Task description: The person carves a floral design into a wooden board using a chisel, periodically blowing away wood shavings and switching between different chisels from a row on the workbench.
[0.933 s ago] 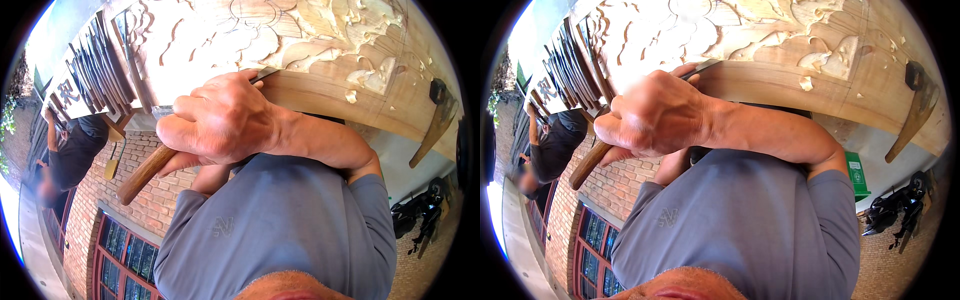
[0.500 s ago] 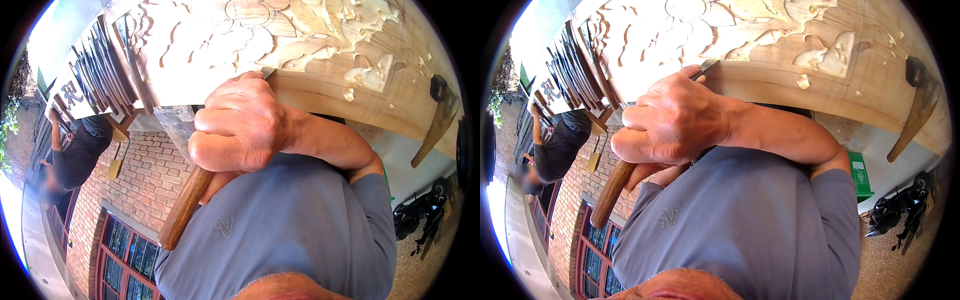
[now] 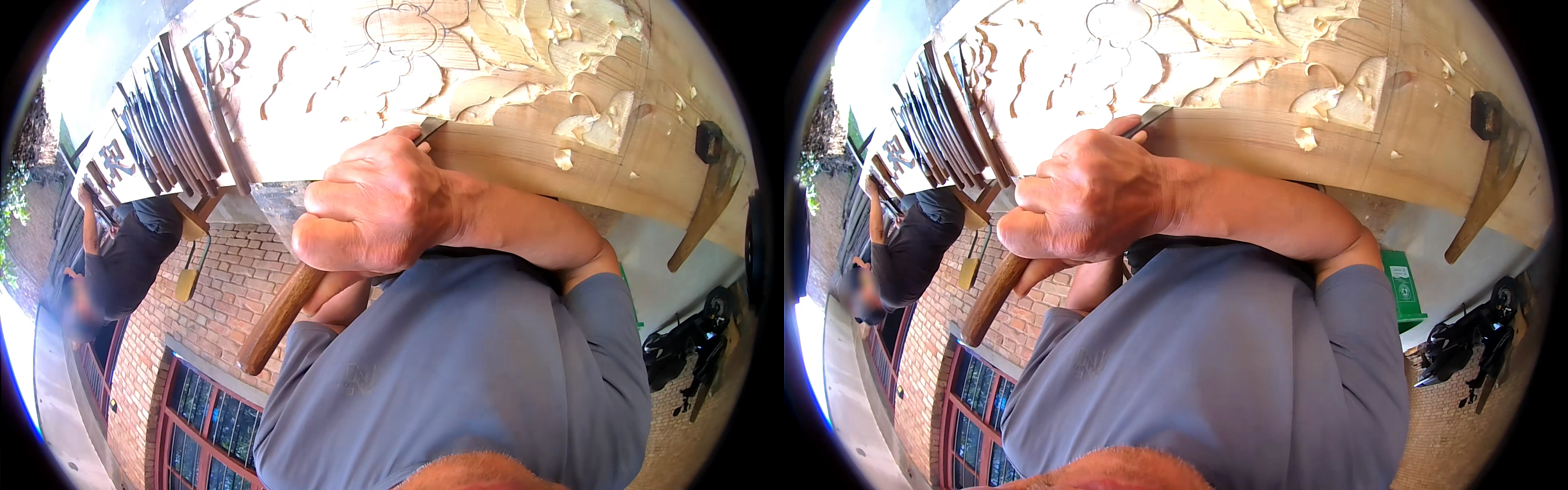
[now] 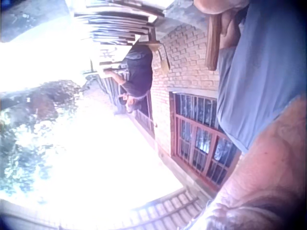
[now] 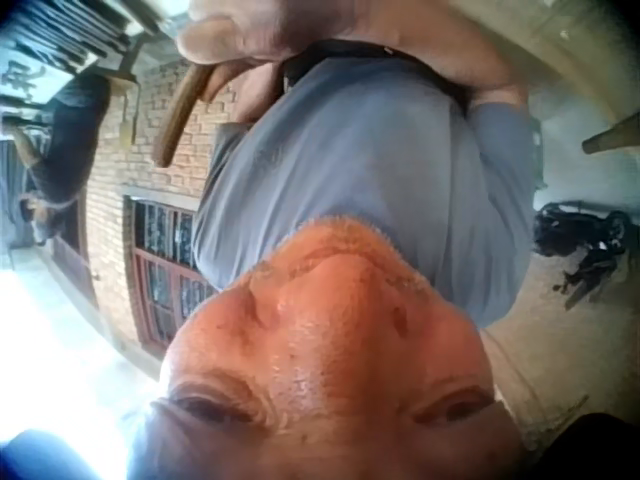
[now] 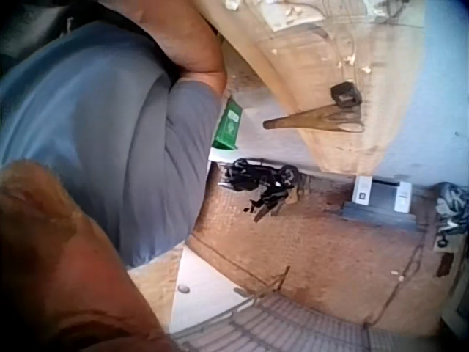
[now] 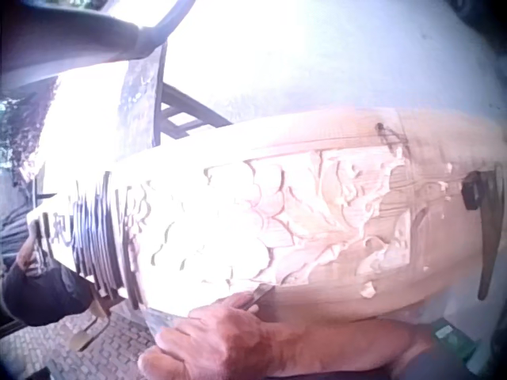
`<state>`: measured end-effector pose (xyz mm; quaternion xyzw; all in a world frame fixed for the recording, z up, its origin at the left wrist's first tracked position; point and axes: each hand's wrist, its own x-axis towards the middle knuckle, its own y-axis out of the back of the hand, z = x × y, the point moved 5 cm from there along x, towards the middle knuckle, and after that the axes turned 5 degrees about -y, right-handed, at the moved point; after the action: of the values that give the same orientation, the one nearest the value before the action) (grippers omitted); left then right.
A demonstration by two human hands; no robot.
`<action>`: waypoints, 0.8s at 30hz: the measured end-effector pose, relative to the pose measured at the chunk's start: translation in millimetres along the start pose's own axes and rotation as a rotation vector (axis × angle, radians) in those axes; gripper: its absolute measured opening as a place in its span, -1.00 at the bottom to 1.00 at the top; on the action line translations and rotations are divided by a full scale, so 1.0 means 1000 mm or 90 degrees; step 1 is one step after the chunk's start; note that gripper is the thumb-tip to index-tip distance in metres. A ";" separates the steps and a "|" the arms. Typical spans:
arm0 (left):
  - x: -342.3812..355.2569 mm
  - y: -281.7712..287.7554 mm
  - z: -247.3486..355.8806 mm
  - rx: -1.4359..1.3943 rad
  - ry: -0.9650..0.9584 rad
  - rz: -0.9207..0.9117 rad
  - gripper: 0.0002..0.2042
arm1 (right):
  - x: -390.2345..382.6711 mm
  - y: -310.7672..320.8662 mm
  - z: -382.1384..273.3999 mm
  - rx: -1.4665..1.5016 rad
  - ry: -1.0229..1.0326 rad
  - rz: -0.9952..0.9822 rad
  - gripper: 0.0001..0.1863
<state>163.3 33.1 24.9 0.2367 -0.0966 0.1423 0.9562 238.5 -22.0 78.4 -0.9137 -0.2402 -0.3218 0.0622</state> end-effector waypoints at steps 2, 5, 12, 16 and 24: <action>0.004 -0.003 0.001 0.003 -0.016 -0.001 -0.72 | 0.000 0.003 -0.001 -0.003 0.007 -0.049 -0.66; 0.005 0.002 0.006 0.014 -0.038 0.005 -0.72 | 0.004 0.002 -0.003 0.052 -0.025 -0.025 -0.56; 0.004 -0.010 0.027 0.150 -0.251 0.052 -0.72 | 0.000 0.057 -0.044 0.157 -0.151 -0.046 -0.31; -0.016 -0.025 0.035 0.156 -0.320 0.047 -0.66 | -0.025 0.079 -0.071 0.164 -0.165 -0.062 -0.31; -0.009 -0.022 0.016 0.132 -0.299 0.007 -0.66 | -0.027 0.081 -0.055 0.144 -0.171 -0.061 -0.29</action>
<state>160.3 4.9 27.0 0.3593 -0.3021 0.0976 0.8776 228.6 -118.4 108.0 -0.9231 -0.3244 -0.1703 0.1167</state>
